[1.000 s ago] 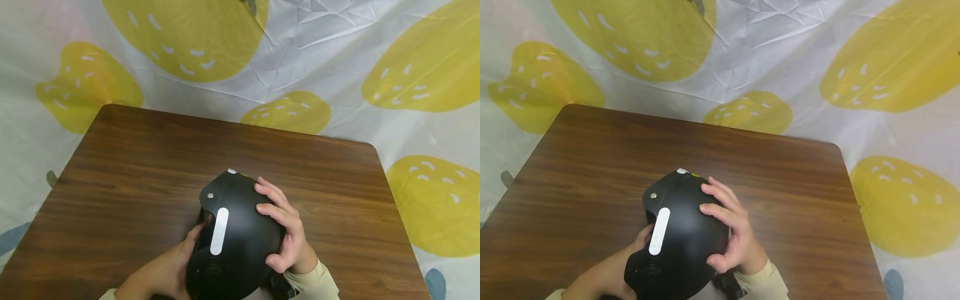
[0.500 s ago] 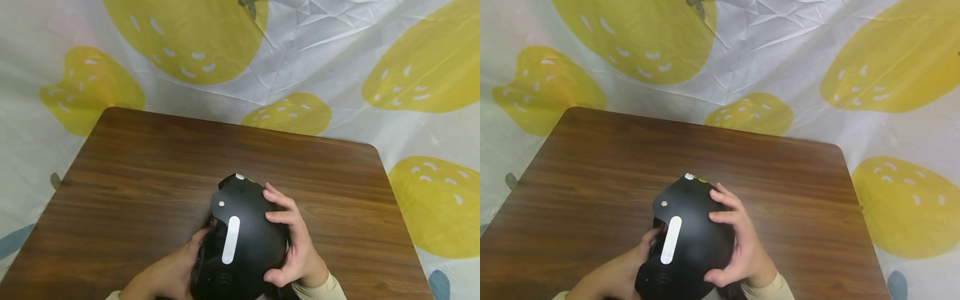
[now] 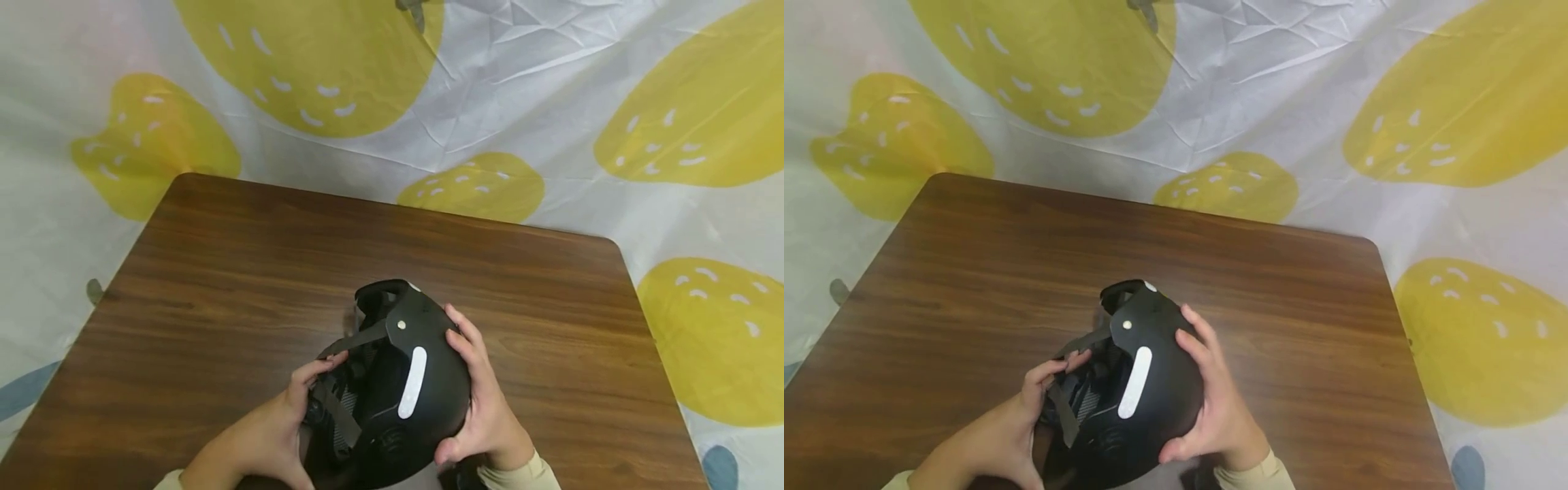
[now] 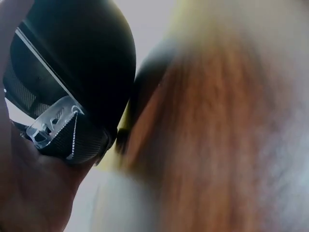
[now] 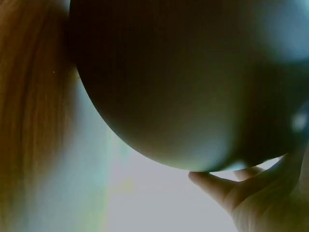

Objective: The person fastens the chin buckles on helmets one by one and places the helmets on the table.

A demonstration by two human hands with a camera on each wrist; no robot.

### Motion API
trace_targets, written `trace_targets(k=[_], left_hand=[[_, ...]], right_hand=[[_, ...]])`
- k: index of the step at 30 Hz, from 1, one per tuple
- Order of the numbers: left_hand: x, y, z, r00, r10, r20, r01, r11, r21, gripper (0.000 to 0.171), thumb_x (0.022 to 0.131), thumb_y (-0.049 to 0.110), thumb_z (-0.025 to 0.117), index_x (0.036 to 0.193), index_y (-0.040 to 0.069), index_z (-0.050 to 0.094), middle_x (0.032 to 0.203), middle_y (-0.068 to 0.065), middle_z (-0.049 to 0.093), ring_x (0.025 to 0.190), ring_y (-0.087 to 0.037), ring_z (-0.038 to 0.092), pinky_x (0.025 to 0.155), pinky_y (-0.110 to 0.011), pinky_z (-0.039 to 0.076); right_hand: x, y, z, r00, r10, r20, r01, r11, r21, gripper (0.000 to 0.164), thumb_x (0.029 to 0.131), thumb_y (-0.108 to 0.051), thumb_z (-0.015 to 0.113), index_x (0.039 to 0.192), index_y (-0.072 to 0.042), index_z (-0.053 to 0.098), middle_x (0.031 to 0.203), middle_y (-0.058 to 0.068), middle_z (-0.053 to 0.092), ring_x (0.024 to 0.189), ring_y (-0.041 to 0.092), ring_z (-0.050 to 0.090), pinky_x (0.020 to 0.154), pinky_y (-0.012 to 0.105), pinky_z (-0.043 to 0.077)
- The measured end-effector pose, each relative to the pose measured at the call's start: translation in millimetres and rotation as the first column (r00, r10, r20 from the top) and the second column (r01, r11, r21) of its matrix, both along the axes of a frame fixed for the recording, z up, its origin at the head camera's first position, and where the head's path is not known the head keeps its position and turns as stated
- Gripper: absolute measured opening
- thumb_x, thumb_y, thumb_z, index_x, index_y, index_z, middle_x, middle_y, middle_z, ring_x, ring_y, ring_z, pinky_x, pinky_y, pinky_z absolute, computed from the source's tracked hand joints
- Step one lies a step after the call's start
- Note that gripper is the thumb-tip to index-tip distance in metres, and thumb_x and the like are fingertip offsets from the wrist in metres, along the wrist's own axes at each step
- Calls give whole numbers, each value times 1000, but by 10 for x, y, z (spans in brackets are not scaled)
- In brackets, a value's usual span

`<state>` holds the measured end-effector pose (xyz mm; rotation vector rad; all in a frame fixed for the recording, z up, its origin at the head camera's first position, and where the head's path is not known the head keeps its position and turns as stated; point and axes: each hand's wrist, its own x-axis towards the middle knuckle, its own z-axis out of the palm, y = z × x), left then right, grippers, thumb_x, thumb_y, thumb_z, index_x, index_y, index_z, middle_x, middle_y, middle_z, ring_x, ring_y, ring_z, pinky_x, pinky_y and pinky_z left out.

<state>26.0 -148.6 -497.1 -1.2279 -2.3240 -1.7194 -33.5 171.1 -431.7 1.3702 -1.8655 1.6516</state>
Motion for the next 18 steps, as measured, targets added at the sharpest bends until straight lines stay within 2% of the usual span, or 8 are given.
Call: trace_targets(k=[2, 5, 12, 14, 18], left_hand=[[-13, 0, 10, 999, -9, -31, 10, 1000, 13, 158, 54, 50, 108, 158, -10, 4, 171, -28, 18, 154, -34, 29, 124, -27, 22], [-17, -5, 21, 999, -11, -37, 11, 1000, 16, 162, 51, 49, 109, 158, -11, 2, 172, -26, 16, 155, -31, 29, 124, -25, 22], [-38, 31, 28, 997, -42, -60, 46, 996, 79, 164, 48, 46, 110, 154, -16, 2, 170, -38, 6, 162, -36, 11, 128, -31, 14], [-25, 22, 48, 999, -28, -33, 30, 998, 51, 165, 48, 47, 110, 157, -14, 2, 171, -36, 5, 162, -35, 10, 127, -30, 14], [19, -20, 109, 996, 29, 80, -23, 997, -72, 166, 50, 55, 107, 165, -4, 3, 175, -27, 3, 162, -32, 10, 126, -29, 16]], right_hand=[[11, 3, -12, 1000, -1, 16, 1, 1000, -4, 116, 84, -67, 81, 159, 7, 33, 161, 45, 17, 153, 48, 26, 122, 43, 30], [22, -4, -16, 999, 3, 36, -3, 1000, -4, 115, 83, -66, 82, 159, 6, 33, 161, 45, 16, 154, 48, 25, 122, 43, 29], [36, -15, -4, 1000, -16, 21, 17, 999, -36, 114, 86, -64, 80, 156, 11, 33, 161, 44, 20, 154, 48, 23, 123, 43, 27], [38, -11, -10, 1000, -14, 22, 15, 999, -41, 114, 86, -64, 81, 156, 12, 33, 161, 43, 20, 154, 47, 23, 123, 44, 27], [39, 7, -40, 999, -16, 37, 18, 999, -41, 115, 85, -64, 82, 155, 13, 33, 161, 43, 20, 154, 47, 24, 123, 43, 27]])
